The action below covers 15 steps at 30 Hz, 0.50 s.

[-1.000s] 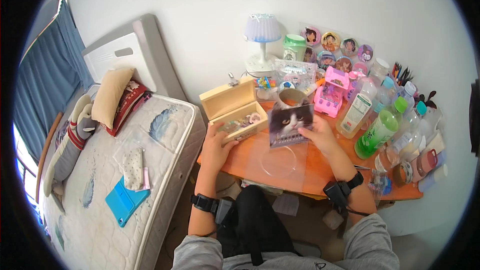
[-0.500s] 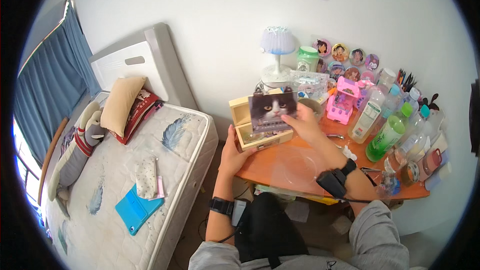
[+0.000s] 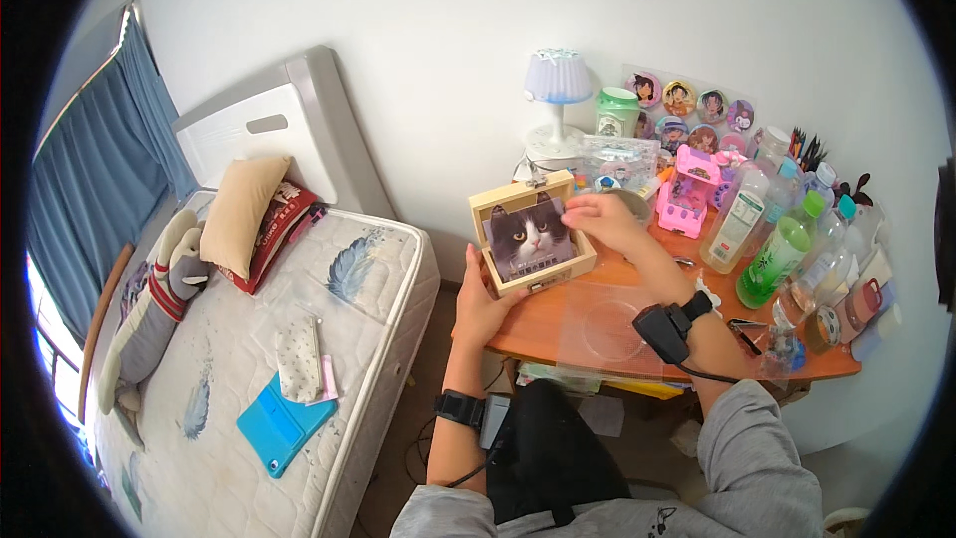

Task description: Cutting out a paper cat image and cleaning the workspace.

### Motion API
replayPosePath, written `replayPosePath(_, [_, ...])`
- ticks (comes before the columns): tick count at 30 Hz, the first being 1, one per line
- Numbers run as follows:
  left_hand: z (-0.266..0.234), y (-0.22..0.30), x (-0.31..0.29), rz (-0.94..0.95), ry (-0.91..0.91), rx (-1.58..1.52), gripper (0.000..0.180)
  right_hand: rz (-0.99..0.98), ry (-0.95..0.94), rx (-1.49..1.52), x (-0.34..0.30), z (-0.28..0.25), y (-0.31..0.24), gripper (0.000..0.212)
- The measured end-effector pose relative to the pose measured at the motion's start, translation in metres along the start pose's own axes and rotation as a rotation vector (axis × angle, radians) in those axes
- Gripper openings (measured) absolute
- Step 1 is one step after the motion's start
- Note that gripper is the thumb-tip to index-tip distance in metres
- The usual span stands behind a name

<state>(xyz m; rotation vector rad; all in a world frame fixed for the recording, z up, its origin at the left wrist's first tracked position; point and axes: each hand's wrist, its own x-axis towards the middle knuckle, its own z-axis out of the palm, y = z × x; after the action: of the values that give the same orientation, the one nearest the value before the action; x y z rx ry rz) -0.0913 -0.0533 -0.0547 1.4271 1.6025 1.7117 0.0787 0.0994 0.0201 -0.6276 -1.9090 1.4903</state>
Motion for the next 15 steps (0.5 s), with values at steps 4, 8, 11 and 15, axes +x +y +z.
replayPosePath(4, [0.0,0.005,0.003,-0.036,-0.03,-0.007,0.101,-0.057,0.13,-0.264,-0.01,-0.007,0.001,0.025])
replayPosePath(8, [0.001,0.009,0.001,-0.053,0.001,-0.017,0.099,-0.132,0.083,-0.319,-0.019,-0.019,0.011,0.021])
replayPosePath(11, [0.002,0.015,0.003,-0.014,0.112,0.343,0.093,-0.024,0.016,-0.495,-0.034,-0.041,-0.002,0.018])
replayPosePath(15, [0.001,-0.005,0.0,0.078,0.108,0.358,0.086,-0.036,0.087,-0.744,-0.06,-0.055,-0.006,0.018])
